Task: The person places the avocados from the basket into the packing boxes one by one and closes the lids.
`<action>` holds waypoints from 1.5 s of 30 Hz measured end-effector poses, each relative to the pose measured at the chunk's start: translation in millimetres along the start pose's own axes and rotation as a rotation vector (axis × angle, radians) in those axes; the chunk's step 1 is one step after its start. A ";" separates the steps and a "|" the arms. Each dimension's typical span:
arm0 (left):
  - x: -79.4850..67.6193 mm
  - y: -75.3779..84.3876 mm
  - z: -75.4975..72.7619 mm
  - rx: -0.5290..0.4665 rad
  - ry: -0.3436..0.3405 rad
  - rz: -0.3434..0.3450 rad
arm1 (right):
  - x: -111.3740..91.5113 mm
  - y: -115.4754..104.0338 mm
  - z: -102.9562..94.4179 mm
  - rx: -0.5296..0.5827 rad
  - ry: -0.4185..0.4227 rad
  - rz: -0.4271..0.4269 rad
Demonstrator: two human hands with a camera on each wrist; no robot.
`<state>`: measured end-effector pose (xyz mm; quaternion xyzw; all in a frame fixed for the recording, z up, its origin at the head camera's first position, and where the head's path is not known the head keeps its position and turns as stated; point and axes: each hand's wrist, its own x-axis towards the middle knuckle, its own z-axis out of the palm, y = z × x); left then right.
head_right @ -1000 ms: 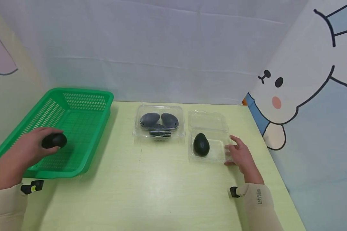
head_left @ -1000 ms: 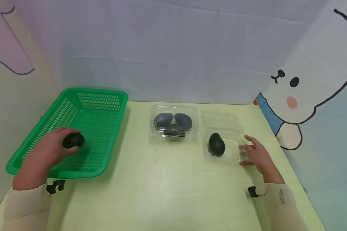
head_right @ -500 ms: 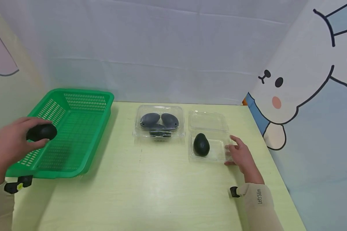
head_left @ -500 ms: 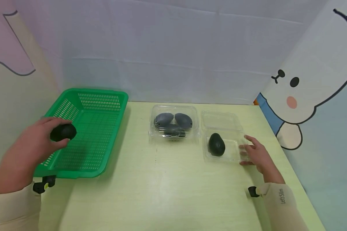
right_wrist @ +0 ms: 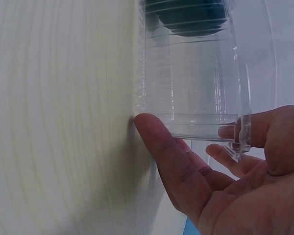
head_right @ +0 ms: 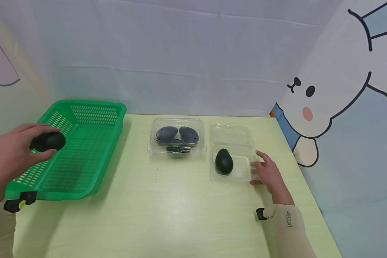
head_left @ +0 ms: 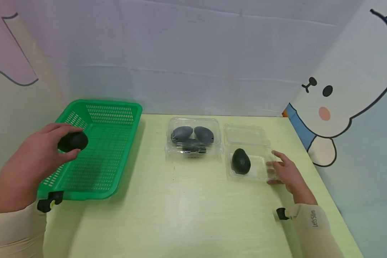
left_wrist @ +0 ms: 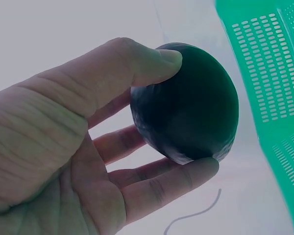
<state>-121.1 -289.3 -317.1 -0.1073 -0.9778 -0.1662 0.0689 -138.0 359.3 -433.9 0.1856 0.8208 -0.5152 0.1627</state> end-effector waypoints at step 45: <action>75.8 169.5 65.4 -0.236 -0.083 0.348 | -2.6 2.8 0.7 0.011 -0.013 -0.072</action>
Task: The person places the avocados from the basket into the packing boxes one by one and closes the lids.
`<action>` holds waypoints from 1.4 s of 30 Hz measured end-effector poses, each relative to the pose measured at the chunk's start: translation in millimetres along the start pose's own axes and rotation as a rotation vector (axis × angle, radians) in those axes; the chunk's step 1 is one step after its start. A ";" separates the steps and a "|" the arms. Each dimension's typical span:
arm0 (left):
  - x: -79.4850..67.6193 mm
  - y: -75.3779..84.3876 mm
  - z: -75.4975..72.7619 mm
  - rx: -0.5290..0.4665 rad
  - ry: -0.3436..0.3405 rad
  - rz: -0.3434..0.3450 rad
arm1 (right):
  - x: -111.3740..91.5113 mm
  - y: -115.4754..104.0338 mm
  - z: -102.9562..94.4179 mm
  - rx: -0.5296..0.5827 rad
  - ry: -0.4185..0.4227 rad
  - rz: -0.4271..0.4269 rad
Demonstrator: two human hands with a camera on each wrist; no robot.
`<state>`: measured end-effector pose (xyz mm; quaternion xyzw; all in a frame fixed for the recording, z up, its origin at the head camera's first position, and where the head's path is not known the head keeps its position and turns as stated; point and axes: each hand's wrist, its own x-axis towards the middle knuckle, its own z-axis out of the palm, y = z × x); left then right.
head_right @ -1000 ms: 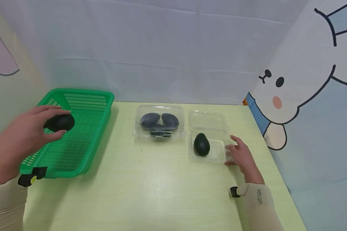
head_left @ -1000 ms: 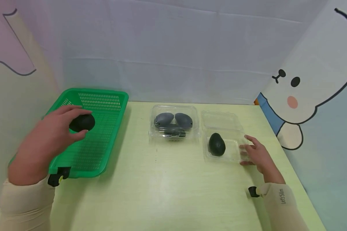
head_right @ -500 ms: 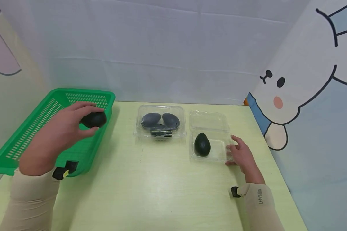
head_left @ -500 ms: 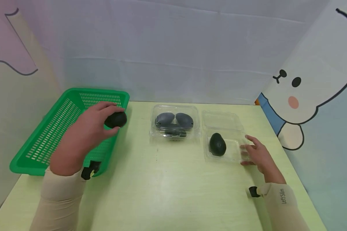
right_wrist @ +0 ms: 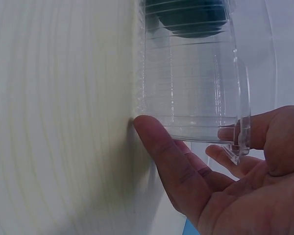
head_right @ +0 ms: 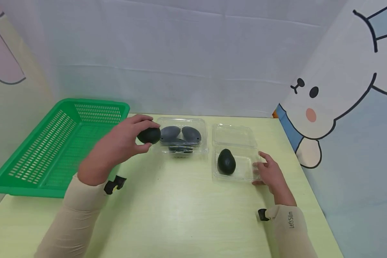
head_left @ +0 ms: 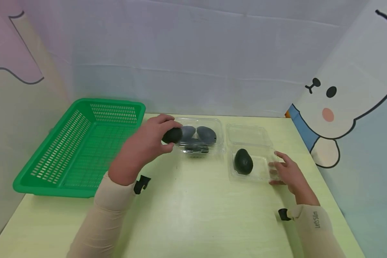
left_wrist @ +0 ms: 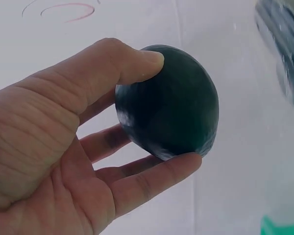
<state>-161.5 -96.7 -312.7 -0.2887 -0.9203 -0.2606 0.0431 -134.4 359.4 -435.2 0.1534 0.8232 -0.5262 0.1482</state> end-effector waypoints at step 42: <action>93.3 66.6 76.5 0.040 -0.245 0.162 | -1.2 -2.3 0.9 0.001 0.029 0.007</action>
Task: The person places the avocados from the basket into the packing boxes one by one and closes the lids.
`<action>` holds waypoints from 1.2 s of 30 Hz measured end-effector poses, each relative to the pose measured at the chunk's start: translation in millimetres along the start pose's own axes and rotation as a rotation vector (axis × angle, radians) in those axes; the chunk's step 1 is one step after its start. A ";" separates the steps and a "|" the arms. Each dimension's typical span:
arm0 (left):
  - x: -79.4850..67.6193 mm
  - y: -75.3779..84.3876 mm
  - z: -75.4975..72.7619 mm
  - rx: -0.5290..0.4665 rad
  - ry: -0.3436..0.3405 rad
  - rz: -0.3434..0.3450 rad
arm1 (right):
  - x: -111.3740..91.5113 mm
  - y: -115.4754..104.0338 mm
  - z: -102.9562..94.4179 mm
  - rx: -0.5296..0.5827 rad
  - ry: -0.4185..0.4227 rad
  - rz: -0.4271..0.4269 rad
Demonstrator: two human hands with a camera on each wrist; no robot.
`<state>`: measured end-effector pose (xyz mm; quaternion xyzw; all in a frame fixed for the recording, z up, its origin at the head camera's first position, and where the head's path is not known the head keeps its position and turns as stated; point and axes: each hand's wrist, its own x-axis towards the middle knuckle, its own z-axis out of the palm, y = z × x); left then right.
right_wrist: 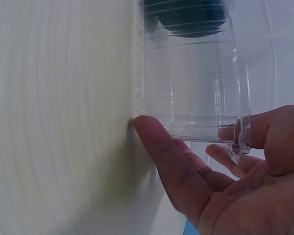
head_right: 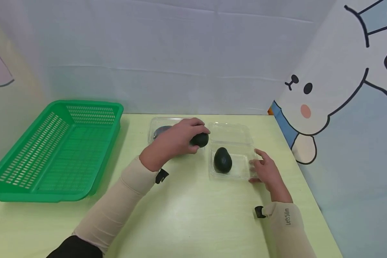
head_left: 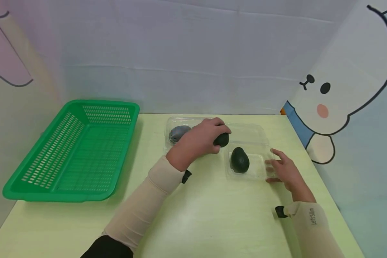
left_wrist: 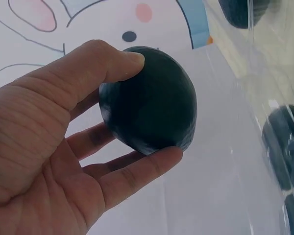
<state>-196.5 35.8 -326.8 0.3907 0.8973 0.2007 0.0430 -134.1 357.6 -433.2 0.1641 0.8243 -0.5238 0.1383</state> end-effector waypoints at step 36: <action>80.5 79.3 93.8 0.140 -0.146 0.221 | 3.0 8.1 -6.7 0.073 -0.048 -0.028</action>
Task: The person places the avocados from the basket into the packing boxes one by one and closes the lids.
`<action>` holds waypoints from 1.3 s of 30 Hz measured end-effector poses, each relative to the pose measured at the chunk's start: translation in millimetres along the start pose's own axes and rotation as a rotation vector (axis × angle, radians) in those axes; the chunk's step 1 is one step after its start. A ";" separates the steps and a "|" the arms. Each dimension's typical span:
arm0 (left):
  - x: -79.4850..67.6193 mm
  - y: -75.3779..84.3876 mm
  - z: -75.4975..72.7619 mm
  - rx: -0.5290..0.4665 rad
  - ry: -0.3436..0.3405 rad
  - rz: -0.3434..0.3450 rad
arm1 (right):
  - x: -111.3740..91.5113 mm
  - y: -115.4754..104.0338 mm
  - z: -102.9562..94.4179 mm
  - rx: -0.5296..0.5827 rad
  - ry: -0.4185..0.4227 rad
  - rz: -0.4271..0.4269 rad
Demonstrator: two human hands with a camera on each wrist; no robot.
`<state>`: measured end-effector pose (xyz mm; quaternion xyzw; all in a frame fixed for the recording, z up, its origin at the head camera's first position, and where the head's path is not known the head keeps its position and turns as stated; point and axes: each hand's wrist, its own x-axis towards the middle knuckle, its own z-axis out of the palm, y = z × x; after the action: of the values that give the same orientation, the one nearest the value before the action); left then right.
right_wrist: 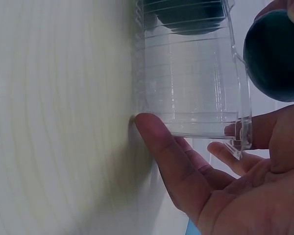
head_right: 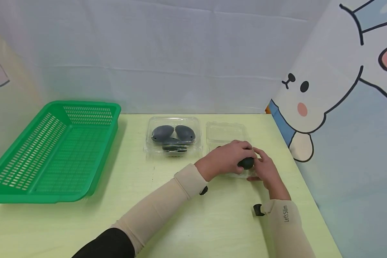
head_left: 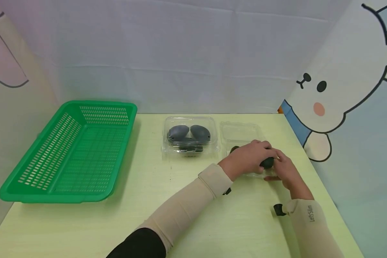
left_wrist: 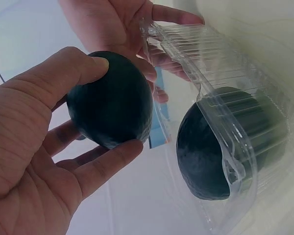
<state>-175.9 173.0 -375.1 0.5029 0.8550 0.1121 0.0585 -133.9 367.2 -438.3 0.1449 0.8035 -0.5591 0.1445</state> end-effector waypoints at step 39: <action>2.7 -4.5 7.4 -0.005 -0.031 -0.044 | 1.1 -1.3 -0.2 0.051 0.007 0.022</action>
<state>-179.5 174.3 -383.3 0.4855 0.8646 0.1051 0.0756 -135.4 367.0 -437.6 0.1595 0.7877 -0.5774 0.1441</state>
